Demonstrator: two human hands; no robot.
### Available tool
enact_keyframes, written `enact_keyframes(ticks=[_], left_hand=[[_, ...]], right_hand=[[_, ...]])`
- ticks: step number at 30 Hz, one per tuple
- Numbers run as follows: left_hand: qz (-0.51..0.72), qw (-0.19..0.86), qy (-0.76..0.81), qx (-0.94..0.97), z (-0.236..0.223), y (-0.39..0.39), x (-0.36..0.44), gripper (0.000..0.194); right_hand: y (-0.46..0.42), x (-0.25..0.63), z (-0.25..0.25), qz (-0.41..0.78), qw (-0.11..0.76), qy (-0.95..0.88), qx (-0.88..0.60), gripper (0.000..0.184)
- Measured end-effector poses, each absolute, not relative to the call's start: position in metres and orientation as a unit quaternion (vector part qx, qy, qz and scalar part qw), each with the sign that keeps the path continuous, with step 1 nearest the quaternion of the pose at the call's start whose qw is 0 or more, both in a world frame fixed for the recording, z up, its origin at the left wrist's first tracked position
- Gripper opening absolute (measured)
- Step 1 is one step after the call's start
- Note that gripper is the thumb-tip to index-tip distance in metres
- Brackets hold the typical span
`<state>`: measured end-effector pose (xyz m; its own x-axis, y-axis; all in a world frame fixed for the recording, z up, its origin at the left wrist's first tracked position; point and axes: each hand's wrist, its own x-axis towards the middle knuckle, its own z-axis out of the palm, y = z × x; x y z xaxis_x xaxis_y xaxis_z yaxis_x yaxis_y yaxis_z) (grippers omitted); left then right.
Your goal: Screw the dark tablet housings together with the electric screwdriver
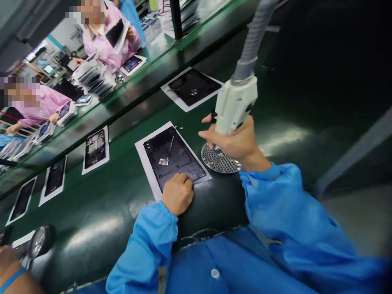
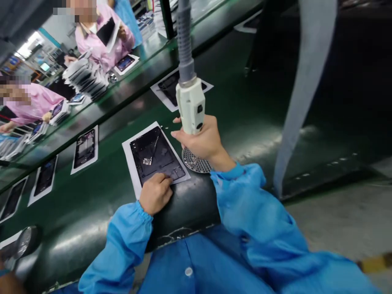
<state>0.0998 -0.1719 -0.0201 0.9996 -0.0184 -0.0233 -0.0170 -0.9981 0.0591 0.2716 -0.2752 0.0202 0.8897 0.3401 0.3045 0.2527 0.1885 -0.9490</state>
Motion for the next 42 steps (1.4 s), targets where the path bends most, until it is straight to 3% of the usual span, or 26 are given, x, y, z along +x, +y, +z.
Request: enact_keyframes(ticks=[4,8,16,23,32,42], left_hand=[[0.144,0.134,-0.011,0.98,-0.044,-0.173,0.086,0.021],[0.203,0.15,-0.01,0.968,-0.051,-0.168,0.087,0.02],[0.211,0.121,0.03,0.97,-0.049,-0.154,0.097,0.021],[0.145,0.079,0.244,0.956,-0.046,-0.114,0.108,0.042],[0.157,0.131,0.254,0.945,-0.052,-0.112,0.108,0.023],[0.187,0.138,0.225,0.946,-0.049,-0.106,0.114,0.015]], right_hand=[[-0.279,0.285,0.013,0.031,0.751,-0.243,-0.614,0.018],[-0.276,0.294,0.002,0.012,0.768,-0.243,-0.593,0.02],[-0.264,0.293,-0.003,0.015,0.765,-0.226,-0.603,0.021],[-0.26,0.297,-0.008,0.018,0.756,-0.215,-0.617,0.022],[-0.259,0.298,-0.008,0.039,0.748,-0.194,-0.633,0.022],[-0.257,0.298,-0.01,0.041,0.756,-0.203,-0.621,0.02]])
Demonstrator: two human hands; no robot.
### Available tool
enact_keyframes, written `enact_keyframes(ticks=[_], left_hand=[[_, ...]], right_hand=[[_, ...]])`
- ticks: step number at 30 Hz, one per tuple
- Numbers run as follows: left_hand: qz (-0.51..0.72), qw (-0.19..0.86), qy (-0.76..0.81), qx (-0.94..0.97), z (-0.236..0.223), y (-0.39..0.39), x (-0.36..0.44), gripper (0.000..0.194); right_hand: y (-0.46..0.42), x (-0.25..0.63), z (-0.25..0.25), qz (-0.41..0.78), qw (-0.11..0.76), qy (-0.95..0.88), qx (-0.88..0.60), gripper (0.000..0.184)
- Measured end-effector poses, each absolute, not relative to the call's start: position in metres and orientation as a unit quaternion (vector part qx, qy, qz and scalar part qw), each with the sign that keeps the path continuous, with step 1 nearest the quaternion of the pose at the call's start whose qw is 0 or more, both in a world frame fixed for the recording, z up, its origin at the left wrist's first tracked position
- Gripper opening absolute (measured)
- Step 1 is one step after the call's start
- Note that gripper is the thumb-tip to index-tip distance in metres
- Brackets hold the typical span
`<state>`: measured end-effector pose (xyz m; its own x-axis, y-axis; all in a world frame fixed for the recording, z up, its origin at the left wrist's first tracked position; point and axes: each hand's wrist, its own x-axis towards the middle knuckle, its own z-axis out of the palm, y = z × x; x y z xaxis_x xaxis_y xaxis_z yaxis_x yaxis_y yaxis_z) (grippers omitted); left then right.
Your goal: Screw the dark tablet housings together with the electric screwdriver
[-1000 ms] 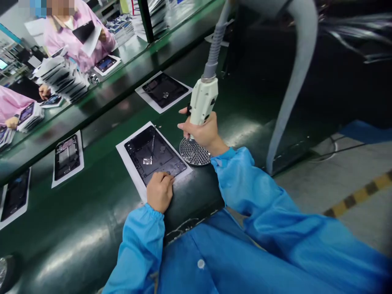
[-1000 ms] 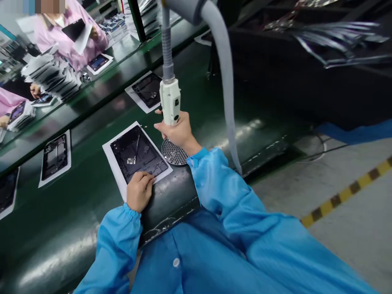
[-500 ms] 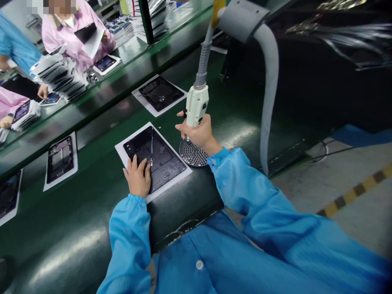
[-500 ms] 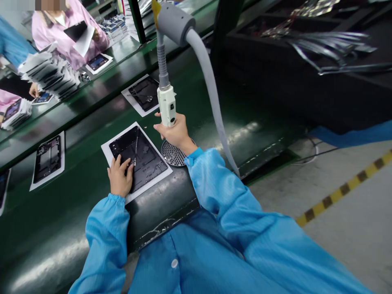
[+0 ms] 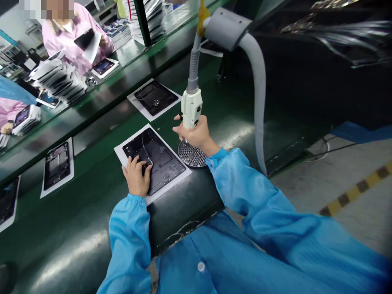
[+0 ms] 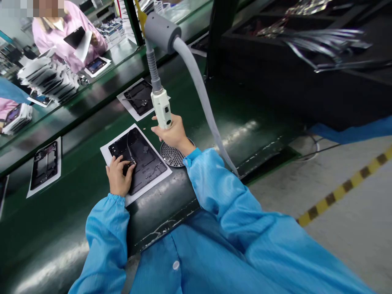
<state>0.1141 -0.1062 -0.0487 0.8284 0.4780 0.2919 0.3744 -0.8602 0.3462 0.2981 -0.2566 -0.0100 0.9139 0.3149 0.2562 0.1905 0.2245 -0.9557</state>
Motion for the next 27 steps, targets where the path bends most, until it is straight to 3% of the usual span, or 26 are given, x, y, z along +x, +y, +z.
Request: enact_keyframes(ticks=[19,27], left_hand=[[0.258,0.166,0.118,0.944,-0.043,-0.106,0.11,0.016],[0.174,0.357,0.229,0.889,-0.036,-0.131,0.099,0.016]], right_hand=[[-0.258,0.298,-0.011,0.043,0.739,-0.214,-0.638,0.016],[-0.258,0.3,-0.016,0.032,0.72,-0.226,-0.655,0.018]])
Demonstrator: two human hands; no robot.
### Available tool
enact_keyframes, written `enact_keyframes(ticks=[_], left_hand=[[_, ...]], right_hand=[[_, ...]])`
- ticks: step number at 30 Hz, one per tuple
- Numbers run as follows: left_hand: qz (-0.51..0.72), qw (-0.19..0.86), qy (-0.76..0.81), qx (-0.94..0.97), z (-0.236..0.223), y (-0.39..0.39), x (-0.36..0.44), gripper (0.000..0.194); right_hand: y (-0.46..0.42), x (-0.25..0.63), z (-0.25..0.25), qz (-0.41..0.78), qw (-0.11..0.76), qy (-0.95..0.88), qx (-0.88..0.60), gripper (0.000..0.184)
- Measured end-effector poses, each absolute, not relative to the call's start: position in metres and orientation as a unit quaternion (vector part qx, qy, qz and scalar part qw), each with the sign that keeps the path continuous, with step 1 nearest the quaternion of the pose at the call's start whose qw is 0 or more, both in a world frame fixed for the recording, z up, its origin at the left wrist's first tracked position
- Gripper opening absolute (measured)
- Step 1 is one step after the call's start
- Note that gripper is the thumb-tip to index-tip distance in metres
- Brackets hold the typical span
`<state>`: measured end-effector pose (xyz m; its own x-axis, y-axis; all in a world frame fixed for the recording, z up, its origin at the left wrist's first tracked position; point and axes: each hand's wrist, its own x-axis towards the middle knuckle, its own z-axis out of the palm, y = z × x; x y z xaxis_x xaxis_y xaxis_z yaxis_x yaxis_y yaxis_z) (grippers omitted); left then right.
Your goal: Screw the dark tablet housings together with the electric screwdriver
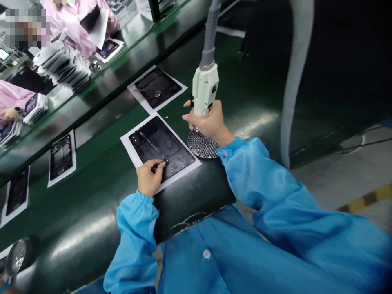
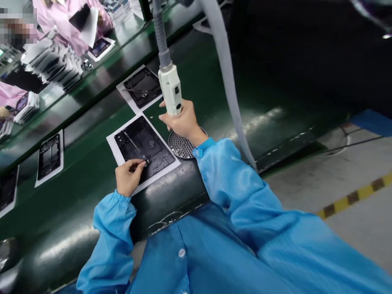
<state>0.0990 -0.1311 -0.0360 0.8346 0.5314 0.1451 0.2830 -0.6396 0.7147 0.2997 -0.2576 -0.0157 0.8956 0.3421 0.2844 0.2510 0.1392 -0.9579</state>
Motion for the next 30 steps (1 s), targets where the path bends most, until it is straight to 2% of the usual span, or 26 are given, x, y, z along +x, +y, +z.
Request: enact_keyframes(ticks=[3,6,13,18,24,27,30], left_hand=[[0.131,0.407,0.263,0.865,-0.038,-0.144,0.095,0.019],[0.101,0.41,0.264,0.867,-0.038,-0.154,0.093,0.018],[0.098,0.26,0.227,0.933,-0.032,-0.161,0.098,0.009],[0.073,0.239,0.211,0.945,-0.029,-0.156,0.1,0.006],[0.102,0.181,0.11,0.972,-0.036,-0.154,0.085,0.015],[0.114,0.148,0.035,0.982,-0.041,-0.151,0.078,0.021],[0.136,0.112,0.026,0.984,-0.044,-0.147,0.081,0.021]], right_hand=[[-0.258,0.3,-0.017,0.031,0.709,-0.227,-0.666,0.021],[-0.258,0.301,-0.018,0.038,0.701,-0.223,-0.676,0.024],[-0.258,0.296,-0.014,0.019,0.7,-0.216,-0.681,0.023],[-0.265,0.288,-0.001,0.011,0.708,-0.216,-0.673,0.021],[-0.269,0.283,0.006,0.017,0.724,-0.237,-0.648,0.02],[-0.265,0.278,0.004,0.01,0.765,-0.263,-0.588,0.022],[-0.258,0.264,0.002,0.046,0.794,-0.282,-0.536,0.026]])
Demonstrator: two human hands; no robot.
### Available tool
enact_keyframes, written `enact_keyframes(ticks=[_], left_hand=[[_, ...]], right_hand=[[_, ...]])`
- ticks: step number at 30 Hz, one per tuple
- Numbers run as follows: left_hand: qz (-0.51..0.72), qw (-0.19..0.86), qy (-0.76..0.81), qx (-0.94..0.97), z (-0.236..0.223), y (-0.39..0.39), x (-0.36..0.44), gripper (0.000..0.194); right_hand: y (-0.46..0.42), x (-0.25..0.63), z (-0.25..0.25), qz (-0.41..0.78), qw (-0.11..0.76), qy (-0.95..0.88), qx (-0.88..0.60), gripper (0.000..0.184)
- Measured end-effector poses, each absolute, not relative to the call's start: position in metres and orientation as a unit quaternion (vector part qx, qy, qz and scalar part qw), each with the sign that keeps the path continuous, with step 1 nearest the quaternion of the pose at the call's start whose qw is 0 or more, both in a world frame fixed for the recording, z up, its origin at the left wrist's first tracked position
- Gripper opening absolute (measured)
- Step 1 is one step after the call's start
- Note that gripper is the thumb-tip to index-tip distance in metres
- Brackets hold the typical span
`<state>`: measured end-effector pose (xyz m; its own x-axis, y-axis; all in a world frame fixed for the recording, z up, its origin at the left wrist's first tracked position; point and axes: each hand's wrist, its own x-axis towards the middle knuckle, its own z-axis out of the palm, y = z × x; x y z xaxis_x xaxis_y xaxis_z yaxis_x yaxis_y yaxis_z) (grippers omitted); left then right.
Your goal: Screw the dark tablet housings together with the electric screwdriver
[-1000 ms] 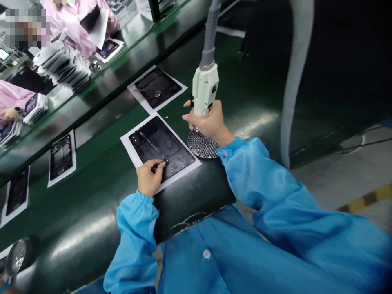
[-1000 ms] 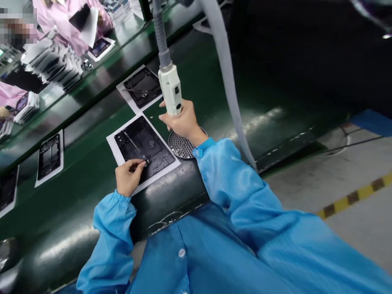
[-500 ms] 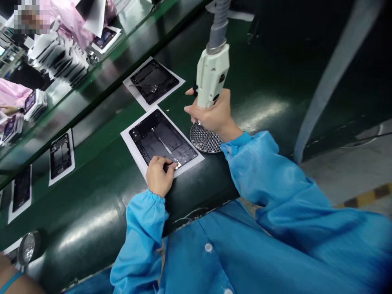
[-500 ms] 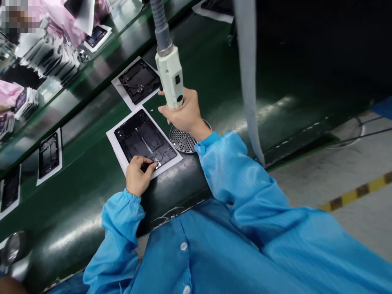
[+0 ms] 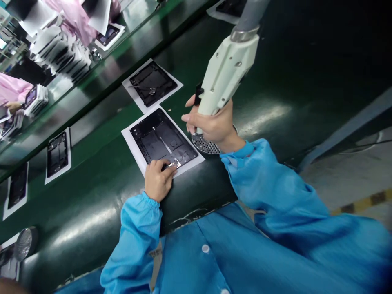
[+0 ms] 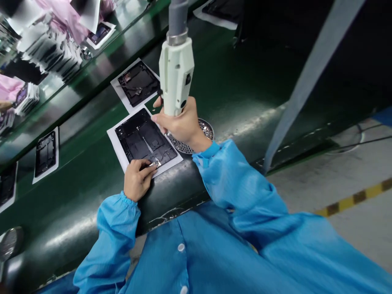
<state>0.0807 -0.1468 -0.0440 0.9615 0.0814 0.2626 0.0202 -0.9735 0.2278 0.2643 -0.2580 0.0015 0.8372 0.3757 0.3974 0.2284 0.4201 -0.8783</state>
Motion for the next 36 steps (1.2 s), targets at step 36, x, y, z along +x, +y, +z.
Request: enact_keyframes(ticks=[36], left_hand=[[0.132,0.146,0.074,0.978,-0.052,-0.148,0.092,0.019]], right_hand=[[-0.247,0.221,-0.009,0.077,0.729,-0.332,-0.594,0.021]])
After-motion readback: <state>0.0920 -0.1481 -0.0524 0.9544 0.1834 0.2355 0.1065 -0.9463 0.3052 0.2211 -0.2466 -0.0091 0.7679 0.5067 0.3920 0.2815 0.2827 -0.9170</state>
